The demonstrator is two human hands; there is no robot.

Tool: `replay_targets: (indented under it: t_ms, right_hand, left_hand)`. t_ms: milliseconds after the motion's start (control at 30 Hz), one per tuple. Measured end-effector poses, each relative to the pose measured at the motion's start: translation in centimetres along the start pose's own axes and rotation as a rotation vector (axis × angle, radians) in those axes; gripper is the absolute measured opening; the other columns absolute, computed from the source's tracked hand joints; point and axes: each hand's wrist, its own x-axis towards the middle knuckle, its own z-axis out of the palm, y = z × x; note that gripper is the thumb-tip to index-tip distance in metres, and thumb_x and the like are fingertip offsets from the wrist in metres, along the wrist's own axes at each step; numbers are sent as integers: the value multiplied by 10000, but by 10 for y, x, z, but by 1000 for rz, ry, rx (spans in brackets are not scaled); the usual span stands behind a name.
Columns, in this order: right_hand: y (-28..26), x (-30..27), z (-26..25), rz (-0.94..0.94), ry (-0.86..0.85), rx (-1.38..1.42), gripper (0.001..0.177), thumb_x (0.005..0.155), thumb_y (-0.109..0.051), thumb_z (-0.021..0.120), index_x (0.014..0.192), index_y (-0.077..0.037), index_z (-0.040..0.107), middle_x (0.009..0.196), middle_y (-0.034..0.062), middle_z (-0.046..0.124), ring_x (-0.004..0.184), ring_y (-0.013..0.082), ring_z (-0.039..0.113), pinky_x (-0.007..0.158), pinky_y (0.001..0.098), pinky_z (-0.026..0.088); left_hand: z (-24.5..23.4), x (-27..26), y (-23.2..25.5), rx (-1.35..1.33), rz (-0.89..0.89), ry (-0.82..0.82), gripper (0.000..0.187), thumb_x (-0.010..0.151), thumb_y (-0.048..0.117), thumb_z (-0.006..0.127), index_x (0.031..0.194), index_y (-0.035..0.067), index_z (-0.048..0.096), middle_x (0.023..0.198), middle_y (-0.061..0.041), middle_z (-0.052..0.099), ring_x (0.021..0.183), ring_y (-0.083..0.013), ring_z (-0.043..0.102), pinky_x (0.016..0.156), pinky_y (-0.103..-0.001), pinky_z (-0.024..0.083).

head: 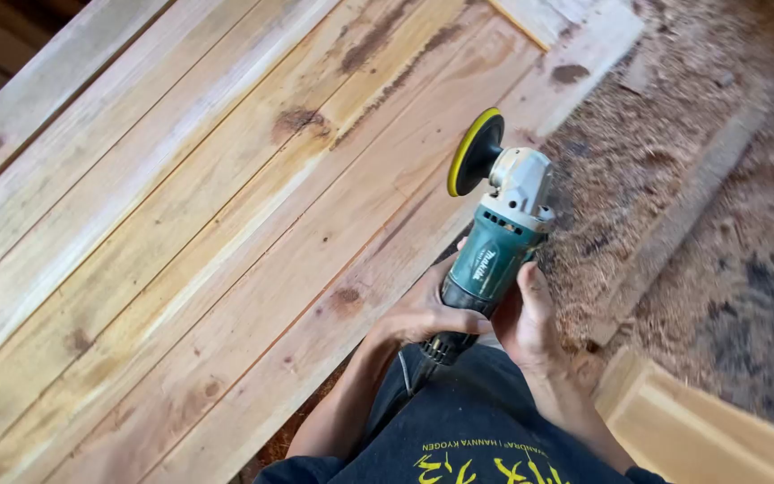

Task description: Sanding the surface of a wooden door using a power sander.

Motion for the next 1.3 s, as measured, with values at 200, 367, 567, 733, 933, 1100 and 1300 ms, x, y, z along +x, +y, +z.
replay_targets:
  t_ms: [200, 367, 567, 733, 933, 1100, 1300]
  right_hand:
    - [-34, 90, -66, 357, -244, 73, 842, 936, -613, 515, 1484, 24, 461, 1409, 148, 584, 1084, 234, 599, 934, 402, 474]
    - [-53, 173, -106, 438, 117, 86, 603, 1002, -514, 450, 1410, -89, 581, 1385, 248, 601, 1168, 382, 651, 1042, 586, 497]
    - [-100, 247, -152, 574, 52, 11, 570, 1000, -585, 456, 1348, -179, 653, 1291, 176, 682, 1101, 309, 702, 993, 505, 549]
    - [-134, 287, -175, 584, -76, -66, 708, 942, -711, 467, 1267, -122, 688, 1142, 231, 717, 973, 300, 739, 868, 448, 607]
    - [-140, 307, -172, 621, -129, -125, 738, 917, -717, 458, 1230, -92, 693, 1138, 184, 727, 1016, 250, 747, 914, 381, 621]
    - [-128, 309, -190, 623, -232, -169, 760, 944, -697, 407, 1282, -63, 658, 1177, 205, 712, 992, 267, 752, 874, 371, 630]
    - [-134, 275, -175, 608, -326, -159, 644, 1005, -557, 431, 1326, -34, 628, 1216, 240, 696, 1003, 298, 749, 848, 424, 637]
  left_hand:
    - [10, 78, -21, 3, -43, 139, 661, 591, 261, 914, 1178, 91, 663, 992, -7, 661, 902, -97, 608, 732, -261, 547]
    - [46, 162, -35, -92, -86, 368, 680, 587, 252, 919, 1184, 77, 643, 951, -25, 649, 829, -113, 611, 682, -259, 544]
    - [84, 243, -51, -150, -110, 501, 682, 599, 244, 899, 1199, 61, 631, 976, -55, 634, 858, -148, 590, 677, -286, 520]
    - [102, 284, -38, -146, -108, 492, 680, 593, 304, 908, 1182, 89, 643, 955, -42, 627, 853, -134, 592, 688, -276, 518]
    - [107, 305, -63, -152, -90, 572, 682, 585, 315, 897, 1148, 38, 628, 925, -59, 582, 835, -171, 578, 677, -316, 504]
    - [103, 303, -85, -204, -17, 606, 557, 602, 312, 889, 1064, 108, 655, 821, -5, 559, 723, -136, 575, 593, -257, 483]
    - [117, 277, -108, -233, 58, 639, 558, 626, 302, 883, 1106, 134, 654, 835, 8, 585, 737, -111, 592, 594, -245, 507]
